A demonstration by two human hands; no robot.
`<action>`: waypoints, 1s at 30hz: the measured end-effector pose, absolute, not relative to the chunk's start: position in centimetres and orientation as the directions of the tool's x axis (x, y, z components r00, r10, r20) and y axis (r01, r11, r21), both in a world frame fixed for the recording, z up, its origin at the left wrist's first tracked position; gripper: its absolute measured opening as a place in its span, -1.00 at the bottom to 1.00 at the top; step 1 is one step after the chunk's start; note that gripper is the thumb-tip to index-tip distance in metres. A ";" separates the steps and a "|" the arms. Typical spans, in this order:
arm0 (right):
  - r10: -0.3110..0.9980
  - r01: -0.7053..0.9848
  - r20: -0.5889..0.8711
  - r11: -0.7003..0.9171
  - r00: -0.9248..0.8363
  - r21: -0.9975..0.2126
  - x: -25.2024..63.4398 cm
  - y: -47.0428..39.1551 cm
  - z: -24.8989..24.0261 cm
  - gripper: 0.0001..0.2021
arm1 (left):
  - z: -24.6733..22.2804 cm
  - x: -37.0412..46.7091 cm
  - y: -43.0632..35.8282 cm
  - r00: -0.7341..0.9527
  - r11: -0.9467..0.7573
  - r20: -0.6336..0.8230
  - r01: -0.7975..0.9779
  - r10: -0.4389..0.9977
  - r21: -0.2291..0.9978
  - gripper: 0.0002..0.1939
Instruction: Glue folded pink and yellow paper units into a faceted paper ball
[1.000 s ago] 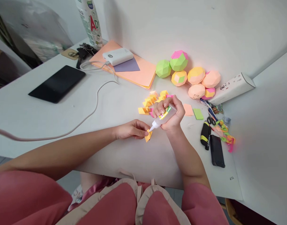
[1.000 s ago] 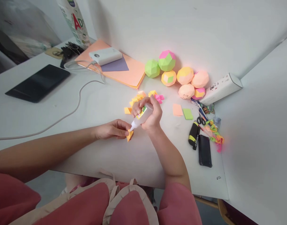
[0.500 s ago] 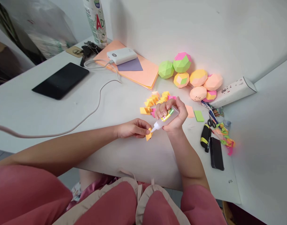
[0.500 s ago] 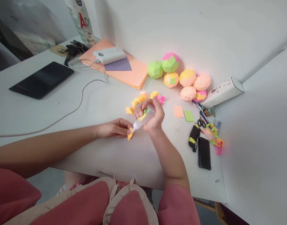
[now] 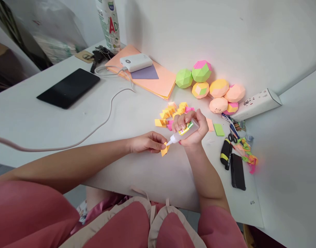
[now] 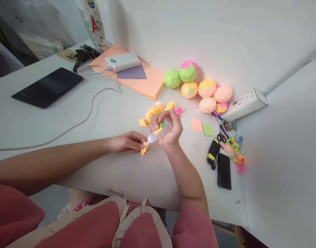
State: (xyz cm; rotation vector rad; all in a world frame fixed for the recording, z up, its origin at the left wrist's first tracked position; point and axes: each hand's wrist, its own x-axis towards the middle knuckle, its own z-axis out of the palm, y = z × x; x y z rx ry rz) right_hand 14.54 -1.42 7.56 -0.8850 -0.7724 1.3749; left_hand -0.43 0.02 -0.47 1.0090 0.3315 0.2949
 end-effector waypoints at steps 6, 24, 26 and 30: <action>0.997 -0.467 -0.077 -0.079 -0.023 -0.881 14.5 -1.5 7.9 -0.57 | -0.9 -0.4 0.1 0.897 0.555 -0.143 -0.127 0.418 0.822 -0.83; 0.981 -0.619 -0.153 -0.045 0.123 -0.784 20.5 0.4 9.1 -0.86 | -1.0 -0.4 0.4 0.908 0.544 -0.047 -0.207 0.416 0.813 -0.88; 0.956 -0.565 -0.142 0.029 0.257 -0.824 21.9 0.0 8.5 -0.87 | -1.0 -0.3 0.4 0.903 0.556 -0.060 -0.209 0.425 0.804 -0.89; 0.797 -0.356 -0.186 0.039 0.575 -0.934 24.5 -1.6 5.2 -0.68 | -1.2 -0.3 0.3 0.910 0.548 -0.053 -0.200 0.411 0.812 -0.89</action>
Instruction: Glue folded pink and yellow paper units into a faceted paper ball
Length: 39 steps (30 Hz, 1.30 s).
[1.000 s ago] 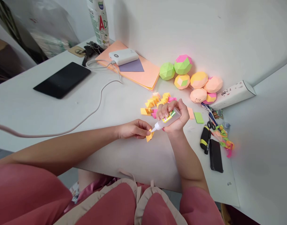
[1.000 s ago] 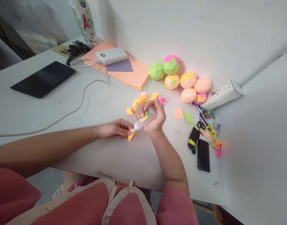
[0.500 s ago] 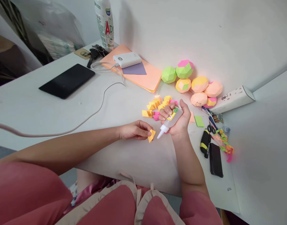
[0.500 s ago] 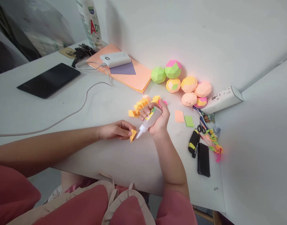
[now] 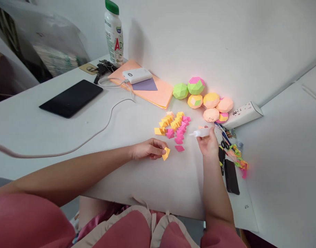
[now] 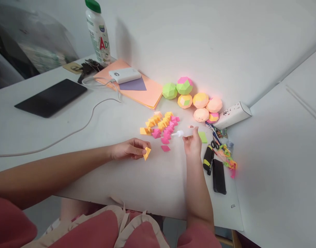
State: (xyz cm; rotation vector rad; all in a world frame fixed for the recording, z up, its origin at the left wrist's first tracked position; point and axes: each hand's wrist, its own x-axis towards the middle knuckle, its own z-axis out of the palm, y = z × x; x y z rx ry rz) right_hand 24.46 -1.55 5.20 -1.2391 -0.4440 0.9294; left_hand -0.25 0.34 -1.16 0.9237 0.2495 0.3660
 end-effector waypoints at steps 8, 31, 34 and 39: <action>0.678 0.239 0.087 -0.133 0.730 -0.962 25.8 -5.4 -0.5 -0.56 | -1.1 -0.4 0.3 0.920 0.515 -0.063 -0.159 0.387 0.842 -0.83; 0.967 0.093 -0.078 -0.103 0.241 -0.990 20.0 -7.3 -0.5 -0.80 | -1.0 -0.6 -0.2 0.905 0.357 -0.067 -0.096 0.419 0.929 -0.71; 0.969 -0.064 -0.159 -0.149 0.189 -0.987 19.2 -7.1 -0.8 -0.75 | -1.0 -0.5 -0.3 0.903 0.341 -0.047 -0.113 0.426 0.933 -0.72; 0.945 -0.315 -0.325 -0.299 0.030 -0.901 18.2 -6.6 -0.7 -0.75 | -0.7 -0.4 -0.5 0.885 0.356 -0.006 -0.181 0.465 0.917 -0.77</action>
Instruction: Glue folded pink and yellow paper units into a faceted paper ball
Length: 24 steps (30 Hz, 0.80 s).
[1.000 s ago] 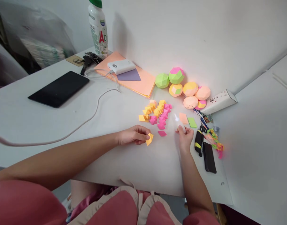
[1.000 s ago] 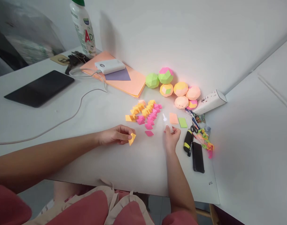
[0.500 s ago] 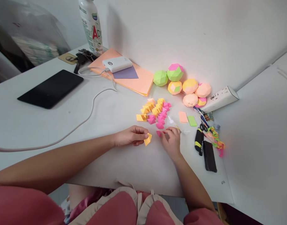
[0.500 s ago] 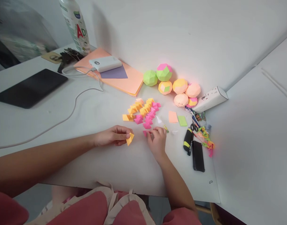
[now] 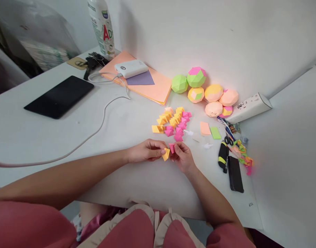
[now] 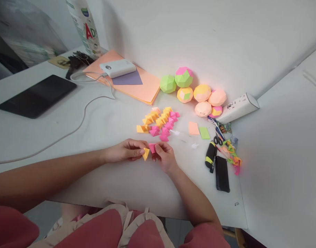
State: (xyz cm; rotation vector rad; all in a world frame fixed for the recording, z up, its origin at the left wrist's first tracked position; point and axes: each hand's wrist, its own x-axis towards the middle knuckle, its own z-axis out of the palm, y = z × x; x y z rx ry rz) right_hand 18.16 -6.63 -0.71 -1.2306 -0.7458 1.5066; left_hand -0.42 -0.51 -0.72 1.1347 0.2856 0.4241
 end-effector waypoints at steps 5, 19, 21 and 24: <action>0.958 -0.317 -0.284 -0.255 0.049 -0.914 18.1 -6.6 -0.8 -0.80 | -0.7 -0.4 -0.5 0.875 0.364 -0.006 -0.195 0.485 0.911 -0.79; 0.955 -0.275 -0.295 -0.278 0.020 -0.920 18.3 -6.9 -0.9 -0.80 | -0.9 -0.3 -0.6 0.842 0.375 -0.063 -0.171 0.536 0.911 -0.80; 0.957 -0.279 -0.290 -0.275 0.016 -0.920 18.3 -6.9 -1.0 -0.82 | -0.8 -0.3 -0.6 0.836 0.364 -0.074 -0.156 0.544 0.918 -0.78; 0.956 -0.271 -0.292 -0.275 0.022 -0.923 18.2 -6.9 -0.9 -0.82 | -0.8 -0.3 -0.7 0.825 0.344 -0.081 -0.143 0.560 0.928 -0.75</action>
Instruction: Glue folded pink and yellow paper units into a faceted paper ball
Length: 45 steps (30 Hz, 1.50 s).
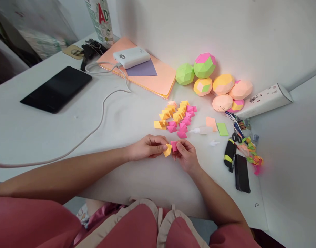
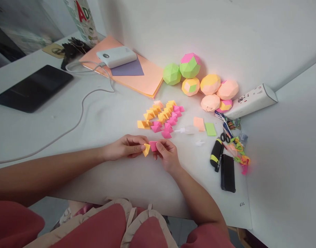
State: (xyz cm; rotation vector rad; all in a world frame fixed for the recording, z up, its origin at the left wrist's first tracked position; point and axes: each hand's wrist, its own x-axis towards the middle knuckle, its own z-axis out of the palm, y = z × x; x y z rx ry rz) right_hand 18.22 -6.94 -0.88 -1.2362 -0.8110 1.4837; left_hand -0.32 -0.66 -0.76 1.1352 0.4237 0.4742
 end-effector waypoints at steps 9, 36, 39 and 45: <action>0.952 -0.233 -0.306 -0.292 0.027 -0.928 17.8 -7.2 -0.2 -0.82 | -0.5 -0.2 -0.9 0.768 0.180 -0.042 -0.097 0.639 0.979 -0.73; 0.943 -0.159 -0.328 -0.316 0.056 -0.936 17.5 -7.3 -0.1 -0.78 | -0.5 -0.1 -1.0 0.764 0.171 -0.068 -0.056 0.642 0.984 -0.68; 0.942 -0.157 -0.332 -0.321 0.049 -0.934 17.5 -7.3 -0.1 -0.77 | -0.5 -0.1 -1.0 0.762 0.146 -0.061 -0.045 0.645 0.988 -0.68; 0.952 -0.127 -0.297 -0.288 0.067 -0.949 17.4 -7.4 -0.4 -0.79 | -0.2 -0.3 -0.9 0.782 0.201 -0.099 -0.035 0.615 0.979 -0.71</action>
